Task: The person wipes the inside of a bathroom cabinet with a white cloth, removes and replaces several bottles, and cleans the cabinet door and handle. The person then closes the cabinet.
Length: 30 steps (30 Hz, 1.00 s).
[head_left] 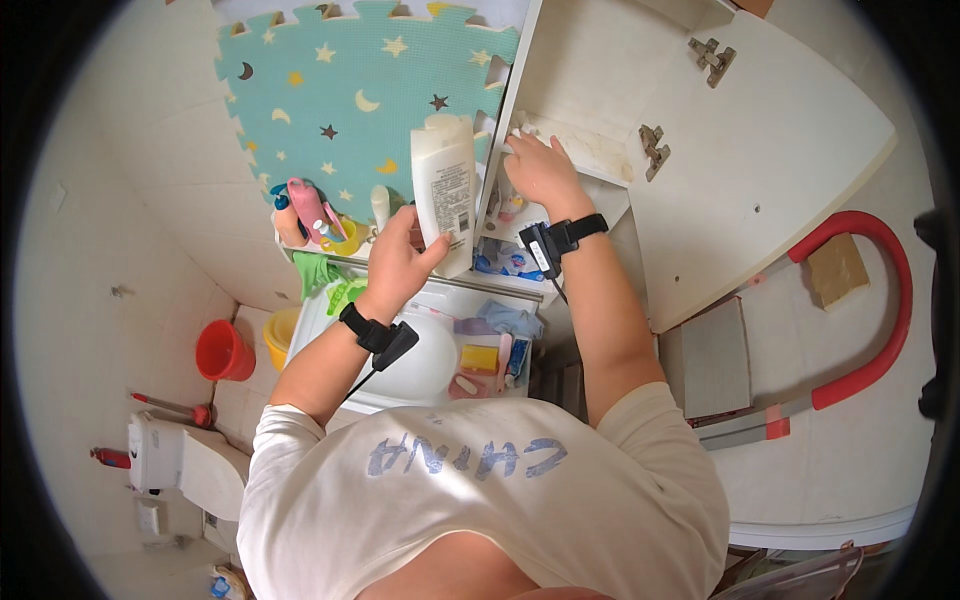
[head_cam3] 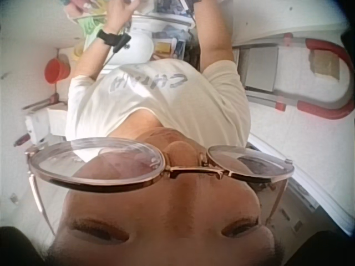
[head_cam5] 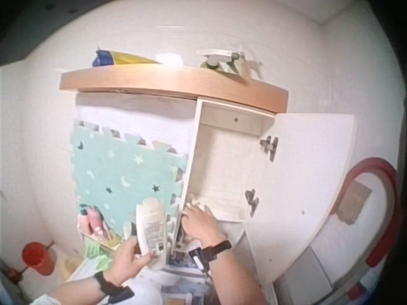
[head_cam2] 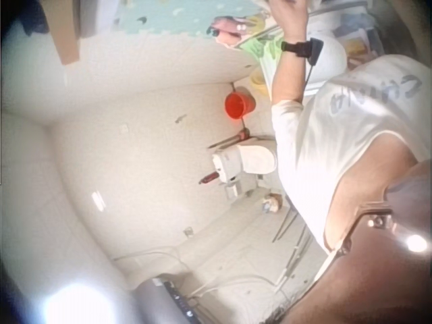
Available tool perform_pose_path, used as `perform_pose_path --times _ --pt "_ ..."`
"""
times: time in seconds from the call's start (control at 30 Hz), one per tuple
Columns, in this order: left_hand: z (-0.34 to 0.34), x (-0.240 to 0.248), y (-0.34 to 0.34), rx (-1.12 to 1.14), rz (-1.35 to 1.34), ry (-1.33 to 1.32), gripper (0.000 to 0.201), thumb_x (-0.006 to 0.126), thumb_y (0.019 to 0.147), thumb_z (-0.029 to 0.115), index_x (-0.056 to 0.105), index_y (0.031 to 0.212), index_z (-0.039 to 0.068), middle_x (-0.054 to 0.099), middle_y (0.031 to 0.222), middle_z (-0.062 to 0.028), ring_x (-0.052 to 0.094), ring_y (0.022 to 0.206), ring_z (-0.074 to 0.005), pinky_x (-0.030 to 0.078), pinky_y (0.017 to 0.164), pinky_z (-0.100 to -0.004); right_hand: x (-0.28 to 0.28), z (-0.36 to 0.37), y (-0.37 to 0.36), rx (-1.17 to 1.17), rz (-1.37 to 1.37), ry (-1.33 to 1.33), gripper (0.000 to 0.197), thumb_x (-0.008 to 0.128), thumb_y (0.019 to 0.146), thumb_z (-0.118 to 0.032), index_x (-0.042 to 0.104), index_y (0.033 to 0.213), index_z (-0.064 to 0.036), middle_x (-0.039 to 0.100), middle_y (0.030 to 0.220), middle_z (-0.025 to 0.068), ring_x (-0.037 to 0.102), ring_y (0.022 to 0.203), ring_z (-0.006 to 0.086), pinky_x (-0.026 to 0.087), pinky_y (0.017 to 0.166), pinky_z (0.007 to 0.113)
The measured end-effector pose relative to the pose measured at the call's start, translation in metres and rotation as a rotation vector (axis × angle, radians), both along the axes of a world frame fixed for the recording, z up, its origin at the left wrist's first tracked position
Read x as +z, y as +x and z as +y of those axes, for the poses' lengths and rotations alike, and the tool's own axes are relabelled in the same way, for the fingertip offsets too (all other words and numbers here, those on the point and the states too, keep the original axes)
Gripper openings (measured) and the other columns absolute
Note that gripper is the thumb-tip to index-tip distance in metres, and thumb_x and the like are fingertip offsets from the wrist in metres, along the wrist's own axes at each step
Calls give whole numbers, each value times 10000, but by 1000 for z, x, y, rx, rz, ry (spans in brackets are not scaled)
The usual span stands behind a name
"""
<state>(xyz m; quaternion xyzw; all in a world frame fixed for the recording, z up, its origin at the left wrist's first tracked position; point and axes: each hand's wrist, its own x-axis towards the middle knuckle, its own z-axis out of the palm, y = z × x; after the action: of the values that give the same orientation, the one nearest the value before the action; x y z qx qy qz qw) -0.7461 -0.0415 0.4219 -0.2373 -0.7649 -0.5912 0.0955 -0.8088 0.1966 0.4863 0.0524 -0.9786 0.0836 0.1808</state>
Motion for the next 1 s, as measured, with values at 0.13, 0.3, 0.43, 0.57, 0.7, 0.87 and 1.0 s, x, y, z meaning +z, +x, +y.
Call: perform_pose_path --times 0.13,0.3,0.43,0.57,0.7,0.87,1.0 --pt "7 3 -4 -19 -5 6 372 688 846 113 538 1155 -29 668 1036 -123 670 917 -182 530 816 -308 21 10 -27 35 -190 -38 479 333 906 -257 574 1274 -67 522 1367 136 490 1253 312 273 1131 465" --pt "14 -5 -5 -54 15 129 339 699 834 135 548 1090 -30 683 989 -126 688 876 -189 540 777 -308 34 10 -61 -61 -349 -103 511 301 913 -273 534 1344 -130 462 1437 99 454 1297 293 249 1134 499" --pt "8 -11 -6 -47 44 133 332 702 827 130 548 1074 -31 689 985 -142 694 876 -203 540 768 -311 35 15 -60 -190 -377 -37 536 265 926 -275 460 1413 -167 347 1529 28 334 1400 227 169 1164 513" --pt "-2 -12 -6 -22 44 122 321 703 826 132 552 1059 -27 696 970 -136 696 872 -210 535 766 -309 36 44 -40 -291 -305 -1 535 301 915 -274 455 1419 -183 322 1542 13 334 1404 220 161 1163 515" --pt "-18 -11 -3 -37 18 51 375 670 853 70 502 1169 -41 651 1090 -135 674 950 -209 539 820 -320 29 52 -46 -486 -304 15 503 338 899 -264 542 1345 -150 428 1473 65 404 1359 246 218 1152 462" --pt "-30 -15 2 7 24 132 376 666 847 47 500 1173 -37 651 1088 -136 671 950 -207 543 817 -318 15 50 -81 -272 -270 -29 470 365 886 -265 624 1224 -66 548 1338 157 507 1235 356 378 1057 401" --pt "-32 -19 -1 16 8 117 374 665 847 46 501 1175 -33 649 1082 -131 666 952 -198 543 818 -317 9 40 -109 -49 -242 -216 457 364 886 -256 626 1205 -60 560 1323 148 524 1209 357 382 1048 419"
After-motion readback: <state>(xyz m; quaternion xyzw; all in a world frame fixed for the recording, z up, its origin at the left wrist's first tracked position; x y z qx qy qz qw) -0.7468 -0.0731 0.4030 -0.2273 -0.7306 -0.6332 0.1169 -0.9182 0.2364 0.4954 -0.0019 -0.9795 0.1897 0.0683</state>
